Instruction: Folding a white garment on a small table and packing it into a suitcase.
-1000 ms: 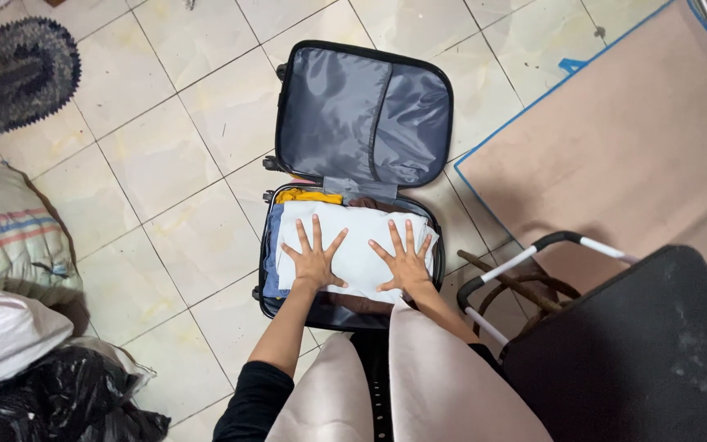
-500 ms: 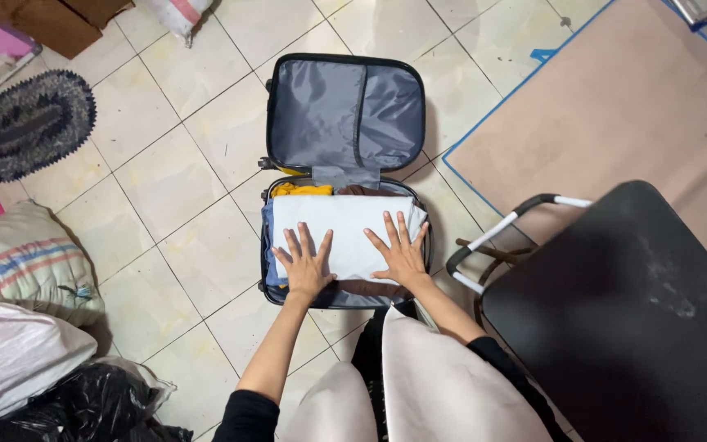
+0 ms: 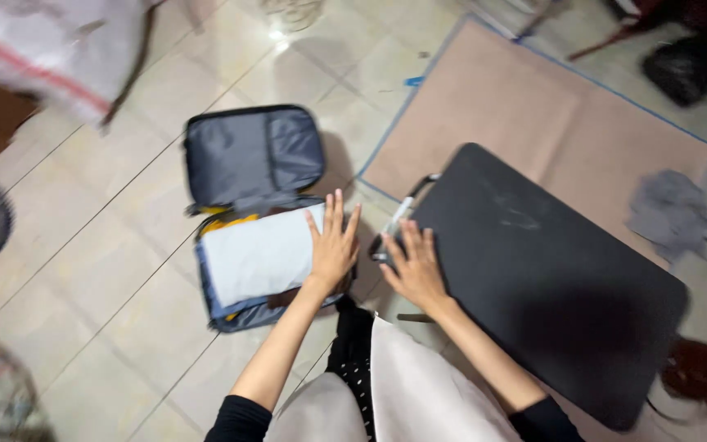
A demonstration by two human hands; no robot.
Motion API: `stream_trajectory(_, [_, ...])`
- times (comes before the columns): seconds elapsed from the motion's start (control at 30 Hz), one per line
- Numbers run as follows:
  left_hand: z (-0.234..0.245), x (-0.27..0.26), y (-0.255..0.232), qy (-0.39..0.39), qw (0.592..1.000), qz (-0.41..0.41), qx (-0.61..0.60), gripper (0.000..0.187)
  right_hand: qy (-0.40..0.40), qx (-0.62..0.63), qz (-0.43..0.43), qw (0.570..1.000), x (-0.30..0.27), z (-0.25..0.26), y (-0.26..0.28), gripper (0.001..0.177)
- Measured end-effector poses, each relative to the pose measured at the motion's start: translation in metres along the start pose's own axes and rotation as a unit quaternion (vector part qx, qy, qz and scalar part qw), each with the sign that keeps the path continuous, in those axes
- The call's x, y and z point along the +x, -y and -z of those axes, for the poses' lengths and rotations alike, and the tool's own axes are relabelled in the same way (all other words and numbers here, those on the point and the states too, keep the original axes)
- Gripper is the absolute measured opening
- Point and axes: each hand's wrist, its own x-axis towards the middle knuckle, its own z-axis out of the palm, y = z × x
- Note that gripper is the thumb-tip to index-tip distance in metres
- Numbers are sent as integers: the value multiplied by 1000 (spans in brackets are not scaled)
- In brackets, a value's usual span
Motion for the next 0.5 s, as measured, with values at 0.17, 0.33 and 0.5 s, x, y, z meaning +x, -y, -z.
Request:
stream_trajectory(0.17, [-21,37,-136,-57,983,-126,-118,78,-15,-122,-234,965,-110,78,-81,75])
stream_trajectory(0.33, [-45,39,-235,51,964,-207,-158,79,45,-150,-458,875,-186,84,-125,76])
stream_trajectory(0.5, [-70,28,-265,164,963,-201,-71,81,76,-134,-512,845,-209,55,-134,77])
